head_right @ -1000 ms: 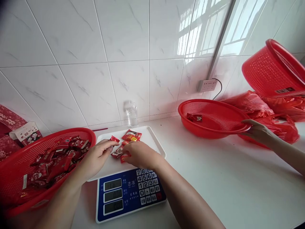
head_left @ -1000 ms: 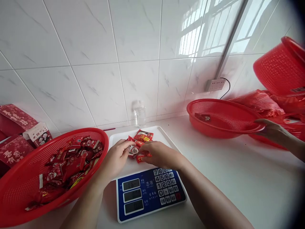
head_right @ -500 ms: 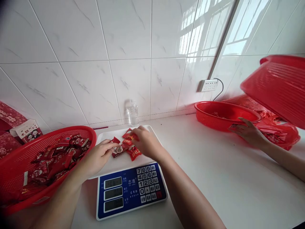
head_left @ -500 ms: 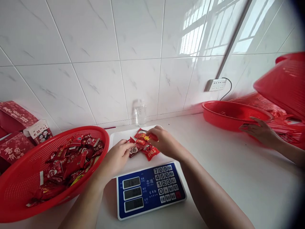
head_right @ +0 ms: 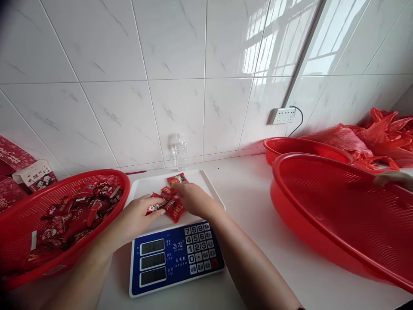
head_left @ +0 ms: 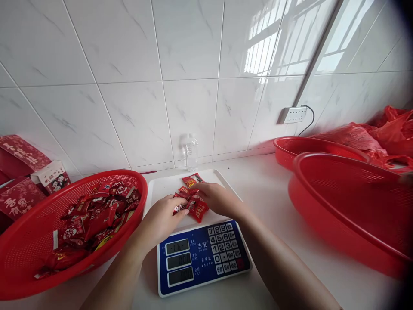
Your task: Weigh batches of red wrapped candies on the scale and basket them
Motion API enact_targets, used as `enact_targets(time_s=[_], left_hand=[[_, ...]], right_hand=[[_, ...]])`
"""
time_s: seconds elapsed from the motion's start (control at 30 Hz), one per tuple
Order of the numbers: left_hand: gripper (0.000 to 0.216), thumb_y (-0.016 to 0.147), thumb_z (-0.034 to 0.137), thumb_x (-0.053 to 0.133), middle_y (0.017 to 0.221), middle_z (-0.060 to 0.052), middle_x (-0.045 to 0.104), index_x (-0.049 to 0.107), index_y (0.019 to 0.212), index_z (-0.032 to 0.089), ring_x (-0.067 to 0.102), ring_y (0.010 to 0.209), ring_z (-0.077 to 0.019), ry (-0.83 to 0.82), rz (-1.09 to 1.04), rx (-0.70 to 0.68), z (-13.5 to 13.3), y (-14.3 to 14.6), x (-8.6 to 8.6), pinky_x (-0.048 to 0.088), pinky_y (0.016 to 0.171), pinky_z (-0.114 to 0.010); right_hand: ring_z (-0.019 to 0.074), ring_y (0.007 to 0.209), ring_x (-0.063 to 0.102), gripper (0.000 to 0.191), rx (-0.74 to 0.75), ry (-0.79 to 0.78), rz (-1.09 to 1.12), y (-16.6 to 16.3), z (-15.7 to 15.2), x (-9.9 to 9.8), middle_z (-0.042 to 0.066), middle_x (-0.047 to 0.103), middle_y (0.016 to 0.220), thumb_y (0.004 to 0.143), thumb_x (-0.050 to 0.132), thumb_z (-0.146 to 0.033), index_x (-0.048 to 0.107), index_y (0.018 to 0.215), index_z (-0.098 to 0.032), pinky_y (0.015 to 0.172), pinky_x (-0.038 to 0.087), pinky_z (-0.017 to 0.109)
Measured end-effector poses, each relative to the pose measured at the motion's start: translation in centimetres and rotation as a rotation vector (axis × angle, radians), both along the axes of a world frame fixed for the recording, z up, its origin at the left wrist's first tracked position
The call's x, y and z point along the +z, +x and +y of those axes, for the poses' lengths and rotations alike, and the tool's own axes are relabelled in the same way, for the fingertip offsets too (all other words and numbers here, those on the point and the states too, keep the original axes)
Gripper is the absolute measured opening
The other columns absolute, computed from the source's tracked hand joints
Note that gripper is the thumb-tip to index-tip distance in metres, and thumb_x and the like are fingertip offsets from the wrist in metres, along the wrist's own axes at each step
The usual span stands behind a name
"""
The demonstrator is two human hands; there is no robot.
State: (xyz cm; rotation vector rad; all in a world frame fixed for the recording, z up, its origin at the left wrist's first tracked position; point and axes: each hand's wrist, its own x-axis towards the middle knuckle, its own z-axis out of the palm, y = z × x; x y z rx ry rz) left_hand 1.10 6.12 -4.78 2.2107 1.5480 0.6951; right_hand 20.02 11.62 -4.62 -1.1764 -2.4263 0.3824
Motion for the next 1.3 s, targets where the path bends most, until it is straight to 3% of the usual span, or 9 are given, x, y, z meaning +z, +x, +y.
enact_targets(time_s=[0.1, 0.23, 0.33, 0.53, 0.73, 1.0, 1.13, 1.2, 1.3], left_hand=[[0.03, 0.09, 0.034, 0.052, 0.112, -0.007, 0.065, 0.067, 0.115, 0.025, 0.061, 0.103, -0.0237, 0.038, -0.007, -0.036, -0.4, 0.6, 0.2, 0.049, 0.089, -0.036], [0.036, 0.089, 0.038, 0.055, 0.123, -0.009, 0.058, 0.063, 0.123, 0.028, 0.05, 0.12, -0.0282, 0.106, 0.087, -0.123, -0.6, 1.6, -0.5, 0.044, 0.099, -0.045], [0.031, 0.088, 0.037, 0.058, 0.119, -0.011, 0.058, 0.068, 0.116, 0.026, 0.051, 0.115, -0.0301, 0.114, 0.172, -0.094, -0.4, 2.1, -1.0, 0.045, 0.096, -0.047], [0.033, 0.088, 0.028, 0.056, 0.11, -0.011, 0.061, 0.066, 0.119, 0.023, 0.055, 0.108, -0.0293, 0.131, 0.222, 0.043, 0.0, 1.6, -1.2, 0.048, 0.09, -0.045], [0.039, 0.089, 0.03, 0.053, 0.115, -0.013, 0.058, 0.061, 0.126, 0.021, 0.054, 0.113, -0.0302, 0.08, 0.213, 0.066, 0.3, 1.3, -1.6, 0.047, 0.092, -0.044], [0.043, 0.092, 0.022, 0.041, 0.124, -0.009, 0.059, 0.05, 0.134, 0.025, 0.057, 0.116, -0.0237, 0.222, -0.172, 0.128, 0.6, -0.3, 0.0, 0.047, 0.097, -0.039], [0.058, 0.087, 0.032, 0.056, 0.112, -0.007, 0.068, 0.032, 0.14, 0.025, 0.068, 0.092, -0.021, 0.102, -0.583, 0.113, -0.1, -0.5, 1.2, 0.056, 0.081, -0.036], [0.054, 0.086, 0.035, 0.059, 0.106, -0.008, 0.07, 0.035, 0.131, 0.022, 0.069, 0.085, -0.0203, 0.032, -0.679, 0.102, -0.1, -0.3, 1.2, 0.057, 0.076, -0.036], [0.033, 0.085, 0.035, 0.06, 0.109, -0.007, 0.07, 0.052, 0.113, 0.021, 0.067, 0.094, -0.0205, 0.02, -0.603, 0.063, 0.1, 0.1, 0.9, 0.054, 0.083, -0.035]], right_hand=[[0.0217, 0.112, 0.058, 0.044, -0.038, 0.032, 0.022, 0.9, 0.8, -0.1, 0.009, 0.065, 0.125, 0.088, 0.04, -0.002, 0.061, 0.123, -0.02, 0.093, 0.046, 0.038], [0.0208, 0.128, 0.048, 0.044, 0.06, 0.008, -0.023, 1.2, 1.6, -0.8, 0.006, 0.059, 0.134, 0.087, 0.048, -0.006, 0.062, 0.124, -0.025, 0.103, 0.041, 0.038], [0.0215, 0.122, 0.054, 0.04, 0.098, -0.026, -0.062, 1.1, 1.9, -1.1, 0.007, 0.064, 0.128, 0.086, 0.05, -0.008, 0.065, 0.12, -0.023, 0.101, 0.043, 0.038], [0.0223, 0.117, 0.059, 0.057, 0.025, -0.069, -0.096, 2.9, 2.1, -0.5, 0.006, 0.067, 0.123, 0.075, 0.04, 0.006, 0.068, 0.114, -0.022, 0.097, 0.045, 0.039], [0.0216, 0.105, 0.064, 0.053, 0.009, -0.103, -0.071, 3.7, 1.8, 0.3, 0.006, 0.072, 0.113, 0.072, 0.039, 0.008, 0.073, 0.101, -0.02, 0.091, 0.048, 0.036], [0.0195, 0.107, 0.061, 0.04, -0.034, -0.003, 0.156, 3.1, 0.6, 1.6, 0.009, 0.067, 0.118, 0.088, 0.039, -0.005, 0.065, 0.114, -0.021, 0.091, 0.047, 0.036], [0.0171, 0.091, 0.062, 0.035, -0.014, 0.009, 0.383, 2.6, -0.7, 2.4, 0.007, 0.068, 0.107, 0.091, 0.041, -0.015, 0.054, 0.123, -0.021, 0.08, 0.049, 0.033], [0.0161, 0.086, 0.061, 0.031, -0.005, -0.013, 0.433, 2.3, -1.1, 2.6, 0.007, 0.068, 0.104, 0.09, 0.043, -0.016, 0.05, 0.12, -0.019, 0.076, 0.049, 0.031], [0.0158, 0.081, 0.061, 0.017, -0.065, 0.017, 0.415, 2.0, -1.2, 2.7, 0.007, 0.069, 0.098, 0.089, 0.045, -0.017, 0.054, 0.102, -0.018, 0.072, 0.047, 0.029]])
